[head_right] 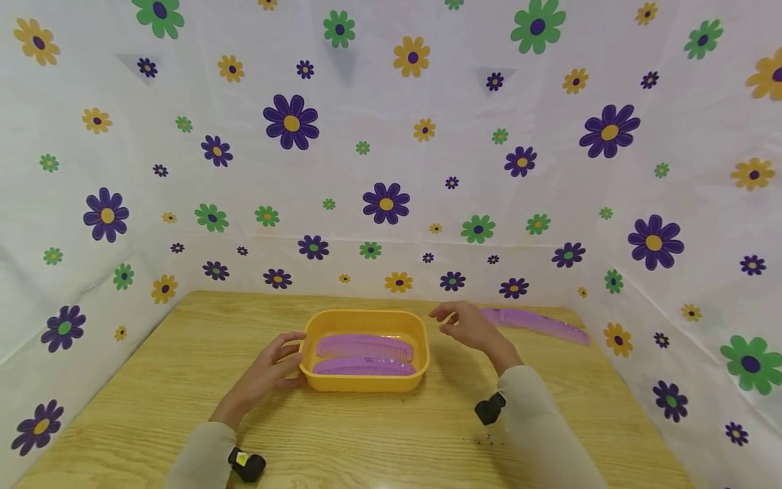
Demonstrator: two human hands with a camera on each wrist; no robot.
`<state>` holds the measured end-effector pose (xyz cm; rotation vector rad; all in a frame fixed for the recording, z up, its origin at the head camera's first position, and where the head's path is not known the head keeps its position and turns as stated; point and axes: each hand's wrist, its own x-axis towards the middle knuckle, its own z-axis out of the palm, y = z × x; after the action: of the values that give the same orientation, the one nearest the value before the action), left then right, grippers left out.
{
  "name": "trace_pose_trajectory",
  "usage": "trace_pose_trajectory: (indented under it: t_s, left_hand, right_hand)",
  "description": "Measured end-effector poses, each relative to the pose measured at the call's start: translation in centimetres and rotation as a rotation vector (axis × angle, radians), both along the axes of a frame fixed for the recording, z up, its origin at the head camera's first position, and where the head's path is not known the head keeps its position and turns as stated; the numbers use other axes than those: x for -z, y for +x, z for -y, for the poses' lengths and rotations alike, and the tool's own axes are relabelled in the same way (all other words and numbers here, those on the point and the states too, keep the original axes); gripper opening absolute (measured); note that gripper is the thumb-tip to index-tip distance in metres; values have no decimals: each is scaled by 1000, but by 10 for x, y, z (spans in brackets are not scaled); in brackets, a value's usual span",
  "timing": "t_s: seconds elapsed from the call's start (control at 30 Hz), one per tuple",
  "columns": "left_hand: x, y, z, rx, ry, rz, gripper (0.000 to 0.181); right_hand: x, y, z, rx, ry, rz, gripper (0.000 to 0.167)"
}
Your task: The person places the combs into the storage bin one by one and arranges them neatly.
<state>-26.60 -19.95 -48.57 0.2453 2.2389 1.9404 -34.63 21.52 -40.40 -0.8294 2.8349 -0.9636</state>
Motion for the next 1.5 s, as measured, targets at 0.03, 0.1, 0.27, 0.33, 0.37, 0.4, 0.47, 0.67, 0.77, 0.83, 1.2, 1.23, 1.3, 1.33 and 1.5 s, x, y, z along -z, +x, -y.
trace_pose_trajectory:
  t_s: [0.03, 0.1, 0.27, 0.33, 0.37, 0.4, 0.47, 0.67, 0.77, 0.83, 1.2, 1.23, 1.3, 1.33, 1.5]
  left_hand:
    - [0, 0, 0, 1, -2, -1, 48]
    - [0, 0, 0, 1, -3, -4, 48]
    - [1, 0, 0, -1, -5, -5, 48]
    - [1, -1, 0, -3, -5, -4, 48]
    - [1, 0, 0, -3, -6, -4, 48]
    - [1, 0, 0, -3, -6, -4, 48]
    - [1, 0, 0, -6, -8, -4, 47]
    - [1, 2, -2, -11, -15, 0, 48]
    - [0, 3, -3, -16, -16, 5, 48]
    - [-1, 3, -3, -22, -14, 8, 48]
    - [-3, 2, -3, -15, -16, 8, 47]
    - [-3, 2, -3, -13, -17, 8, 47]
    - [-3, 2, -3, -10, -20, 6, 47]
    - [-3, 2, -3, -12, -22, 5, 47]
    - [-2, 2, -2, -22, -28, 4, 47]
  right_hand:
    - [-1, 0, -3, 3, 3, -1, 26]
    - [-2, -1, -8, 12, 2, 0, 26]
    - [-2, -3, -23, 36, 16, -11, 27]
    - [-1, -6, -29, 49, 25, -11, 27]
    - [1, -7, -33, 57, 30, -9, 28]
    - [2, -8, -36, 63, 34, -6, 28]
    - [6, -11, -45, 71, 38, 0, 29]
    - [13, -16, -68, 97, 79, -17, 30]
    - [14, -17, -77, 105, 93, -29, 30]
    - [13, -18, -82, 117, 98, -32, 29]
    - [22, -35, -116, 174, 152, -16, 31]
    - [23, -37, -119, 180, 160, -13, 32]
    - [23, -38, -123, 200, 169, 4, 32]
    - [23, -39, -126, 207, 178, 12, 32]
    - [24, -45, -135, 236, 184, 59, 34]
